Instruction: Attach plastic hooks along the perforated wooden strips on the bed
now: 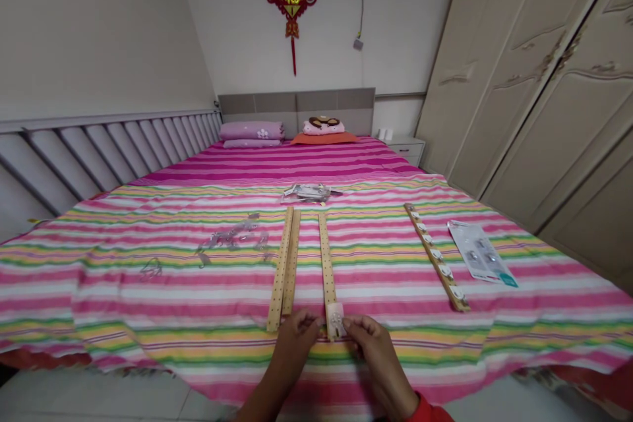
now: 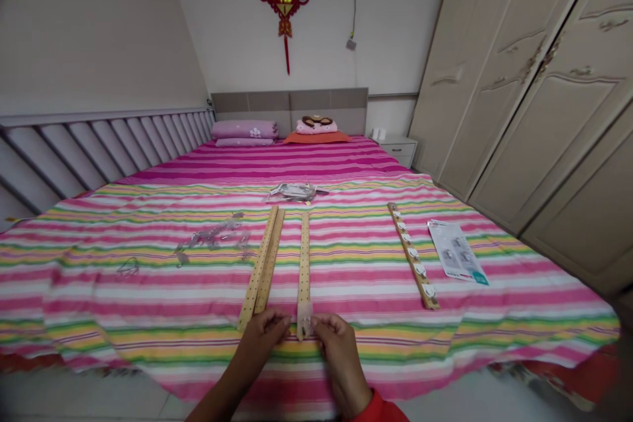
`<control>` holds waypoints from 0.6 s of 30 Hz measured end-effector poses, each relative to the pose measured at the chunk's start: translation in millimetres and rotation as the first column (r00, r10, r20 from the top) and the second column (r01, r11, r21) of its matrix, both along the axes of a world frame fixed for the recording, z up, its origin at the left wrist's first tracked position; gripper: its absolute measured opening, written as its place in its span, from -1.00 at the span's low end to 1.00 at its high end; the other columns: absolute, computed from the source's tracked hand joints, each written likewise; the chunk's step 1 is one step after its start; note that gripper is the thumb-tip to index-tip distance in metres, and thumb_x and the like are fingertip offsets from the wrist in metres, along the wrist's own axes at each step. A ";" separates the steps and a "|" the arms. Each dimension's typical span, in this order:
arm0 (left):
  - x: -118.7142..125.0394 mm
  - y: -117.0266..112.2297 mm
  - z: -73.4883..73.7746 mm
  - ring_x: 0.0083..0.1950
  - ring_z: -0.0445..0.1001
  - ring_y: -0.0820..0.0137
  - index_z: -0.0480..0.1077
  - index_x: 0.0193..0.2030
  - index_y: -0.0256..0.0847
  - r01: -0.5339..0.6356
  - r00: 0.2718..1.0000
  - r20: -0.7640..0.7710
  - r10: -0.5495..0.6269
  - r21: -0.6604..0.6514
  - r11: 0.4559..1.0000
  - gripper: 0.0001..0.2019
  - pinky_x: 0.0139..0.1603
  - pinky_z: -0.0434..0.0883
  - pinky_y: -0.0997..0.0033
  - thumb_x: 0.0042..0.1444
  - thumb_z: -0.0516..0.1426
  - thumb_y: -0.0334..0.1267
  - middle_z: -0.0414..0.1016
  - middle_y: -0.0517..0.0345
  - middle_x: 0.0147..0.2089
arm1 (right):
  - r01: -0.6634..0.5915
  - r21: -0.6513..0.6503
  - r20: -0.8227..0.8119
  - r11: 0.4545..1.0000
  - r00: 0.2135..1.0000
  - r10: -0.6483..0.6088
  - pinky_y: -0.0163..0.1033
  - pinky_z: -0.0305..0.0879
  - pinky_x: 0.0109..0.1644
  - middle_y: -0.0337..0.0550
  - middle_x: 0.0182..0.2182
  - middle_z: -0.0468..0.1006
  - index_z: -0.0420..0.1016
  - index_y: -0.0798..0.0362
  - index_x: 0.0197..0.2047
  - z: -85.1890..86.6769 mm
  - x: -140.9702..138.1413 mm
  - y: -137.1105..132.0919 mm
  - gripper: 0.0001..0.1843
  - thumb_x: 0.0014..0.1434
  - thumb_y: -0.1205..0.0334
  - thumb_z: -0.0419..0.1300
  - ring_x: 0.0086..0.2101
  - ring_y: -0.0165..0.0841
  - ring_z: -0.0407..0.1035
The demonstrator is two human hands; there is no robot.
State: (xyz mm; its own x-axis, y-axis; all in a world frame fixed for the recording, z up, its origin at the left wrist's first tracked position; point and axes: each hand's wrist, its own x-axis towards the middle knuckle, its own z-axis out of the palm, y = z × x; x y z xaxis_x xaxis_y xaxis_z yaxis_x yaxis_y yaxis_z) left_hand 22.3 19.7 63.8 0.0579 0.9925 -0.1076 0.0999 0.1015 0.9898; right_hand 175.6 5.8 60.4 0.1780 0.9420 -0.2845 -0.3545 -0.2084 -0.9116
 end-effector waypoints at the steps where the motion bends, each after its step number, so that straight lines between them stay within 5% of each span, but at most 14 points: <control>1: 1.5 0.5 -4.3 -0.52 0.36 0.45 0.40 -0.48 -0.25 -0.004 1.000 0.019 0.005 -0.022 1.000 -0.72 -0.46 0.25 0.49 -0.10 0.21 -0.03 0.41 0.24 -0.58 | 0.007 0.002 -0.010 1.000 1.000 -0.007 -0.36 -0.03 -0.61 -0.25 -0.72 0.44 0.56 0.12 -0.61 -0.3 -1.7 0.7 -0.72 -0.35 0.08 0.41 -0.69 -0.50 0.11; 10: 14.4 4.2 -13.0 -0.41 0.44 0.38 0.39 -0.44 -0.23 -0.071 0.997 0.004 0.071 -0.081 0.994 -0.71 -0.44 0.28 0.46 -0.14 0.20 -0.02 0.50 0.14 -0.45 | 0.022 0.041 -0.049 0.999 0.999 -0.020 -0.23 0.31 -0.40 -0.15 -0.67 0.55 0.59 0.12 -0.60 -18.9 -5.9 4.7 -0.74 -0.34 0.10 0.43 -0.56 -0.31 0.40; 18: 19.2 11.3 -17.6 -0.33 0.45 0.32 0.37 -0.44 -0.24 -0.003 1.000 0.028 0.013 -0.347 0.938 -0.61 -0.38 0.35 0.41 -0.12 0.16 0.11 0.45 0.14 -0.44 | 0.058 0.023 -0.039 0.998 0.998 -0.057 -0.22 0.32 -0.40 -0.12 -0.66 0.58 0.58 0.13 -0.63 -21.3 -6.1 9.5 -0.74 -0.40 0.14 0.45 -0.57 -0.31 0.41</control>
State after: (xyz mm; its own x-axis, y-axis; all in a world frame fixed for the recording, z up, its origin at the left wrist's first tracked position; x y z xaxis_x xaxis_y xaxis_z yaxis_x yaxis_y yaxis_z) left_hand 41.5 31.0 46.3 0.0587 0.8944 -0.4434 0.0689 0.4395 0.8956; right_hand 169.5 15.3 39.1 0.2216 0.9373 -0.2691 -0.3996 -0.1644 -0.9018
